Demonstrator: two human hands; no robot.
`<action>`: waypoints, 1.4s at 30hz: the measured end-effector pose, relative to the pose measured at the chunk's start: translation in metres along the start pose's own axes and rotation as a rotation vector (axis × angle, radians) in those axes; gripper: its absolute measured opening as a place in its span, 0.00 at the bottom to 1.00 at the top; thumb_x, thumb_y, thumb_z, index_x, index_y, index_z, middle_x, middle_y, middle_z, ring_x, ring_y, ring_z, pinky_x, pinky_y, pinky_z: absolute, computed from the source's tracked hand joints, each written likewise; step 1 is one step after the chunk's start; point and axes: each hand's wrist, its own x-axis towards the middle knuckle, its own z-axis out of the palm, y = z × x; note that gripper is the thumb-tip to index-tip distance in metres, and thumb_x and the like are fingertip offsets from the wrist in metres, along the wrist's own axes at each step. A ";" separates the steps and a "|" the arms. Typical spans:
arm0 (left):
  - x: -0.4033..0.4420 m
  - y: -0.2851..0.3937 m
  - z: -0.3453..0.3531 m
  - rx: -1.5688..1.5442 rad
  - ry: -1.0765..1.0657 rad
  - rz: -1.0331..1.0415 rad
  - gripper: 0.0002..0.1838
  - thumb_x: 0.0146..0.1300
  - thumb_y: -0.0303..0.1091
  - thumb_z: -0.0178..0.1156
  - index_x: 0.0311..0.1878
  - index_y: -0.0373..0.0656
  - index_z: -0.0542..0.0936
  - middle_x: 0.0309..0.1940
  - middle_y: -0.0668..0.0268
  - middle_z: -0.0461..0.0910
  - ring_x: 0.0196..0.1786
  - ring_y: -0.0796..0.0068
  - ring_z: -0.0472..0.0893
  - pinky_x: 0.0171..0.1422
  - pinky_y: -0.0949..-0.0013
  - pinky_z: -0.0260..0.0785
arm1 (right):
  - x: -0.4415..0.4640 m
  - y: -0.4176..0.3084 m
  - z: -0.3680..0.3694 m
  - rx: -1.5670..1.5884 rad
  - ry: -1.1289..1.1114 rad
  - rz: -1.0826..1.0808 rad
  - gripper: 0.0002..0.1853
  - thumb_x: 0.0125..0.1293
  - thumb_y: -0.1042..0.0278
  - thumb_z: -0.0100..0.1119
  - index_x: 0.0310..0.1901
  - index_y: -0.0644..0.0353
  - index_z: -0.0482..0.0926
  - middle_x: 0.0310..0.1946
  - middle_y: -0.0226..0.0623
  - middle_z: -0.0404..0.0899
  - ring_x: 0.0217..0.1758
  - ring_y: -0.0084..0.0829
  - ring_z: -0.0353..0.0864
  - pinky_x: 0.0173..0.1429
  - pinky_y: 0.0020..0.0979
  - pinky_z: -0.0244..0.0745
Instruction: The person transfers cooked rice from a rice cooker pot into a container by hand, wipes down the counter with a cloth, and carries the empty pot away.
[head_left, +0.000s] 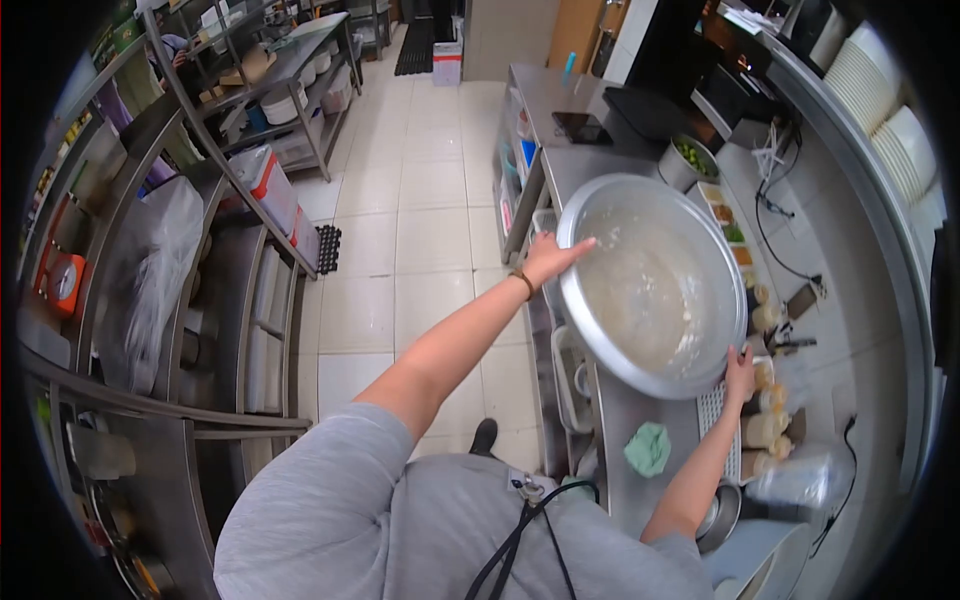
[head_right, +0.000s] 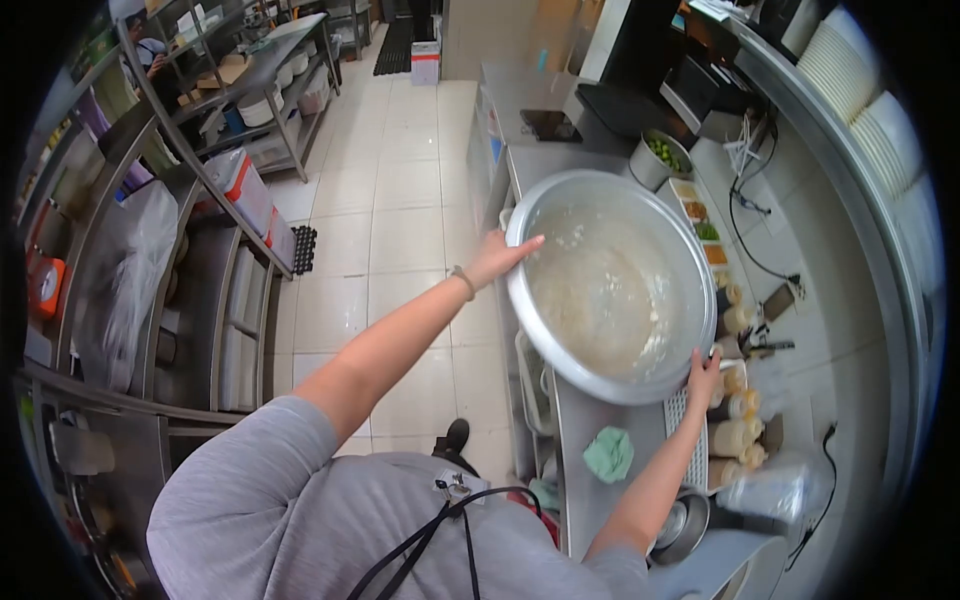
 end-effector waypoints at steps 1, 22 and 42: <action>0.013 -0.002 0.009 -0.053 0.050 0.000 0.35 0.42 0.56 0.64 0.38 0.27 0.76 0.31 0.51 0.77 0.35 0.63 0.78 0.40 0.67 0.70 | 0.009 0.006 0.008 0.002 -0.002 -0.005 0.34 0.56 0.53 0.58 0.59 0.69 0.61 0.50 0.50 0.70 0.52 0.35 0.70 0.55 0.30 0.64; 0.016 0.082 -0.352 -1.070 0.229 -0.149 0.13 0.52 0.26 0.52 0.42 0.37 0.71 0.32 0.59 0.77 0.31 0.68 0.80 0.37 0.69 0.75 | -0.045 -0.318 0.157 1.302 -0.886 0.158 0.20 0.65 0.66 0.47 0.57 0.64 0.63 0.38 0.33 0.77 0.33 0.21 0.78 0.27 0.18 0.71; 0.216 -0.031 -0.509 -0.531 0.680 -0.204 0.11 0.42 0.19 0.56 0.33 0.39 0.72 0.22 0.70 0.71 0.23 0.80 0.71 0.26 0.75 0.64 | 0.016 -0.382 0.486 0.275 -1.127 -0.015 0.25 0.55 0.60 0.60 0.54 0.62 0.70 0.34 0.37 0.78 0.33 0.25 0.78 0.36 0.26 0.74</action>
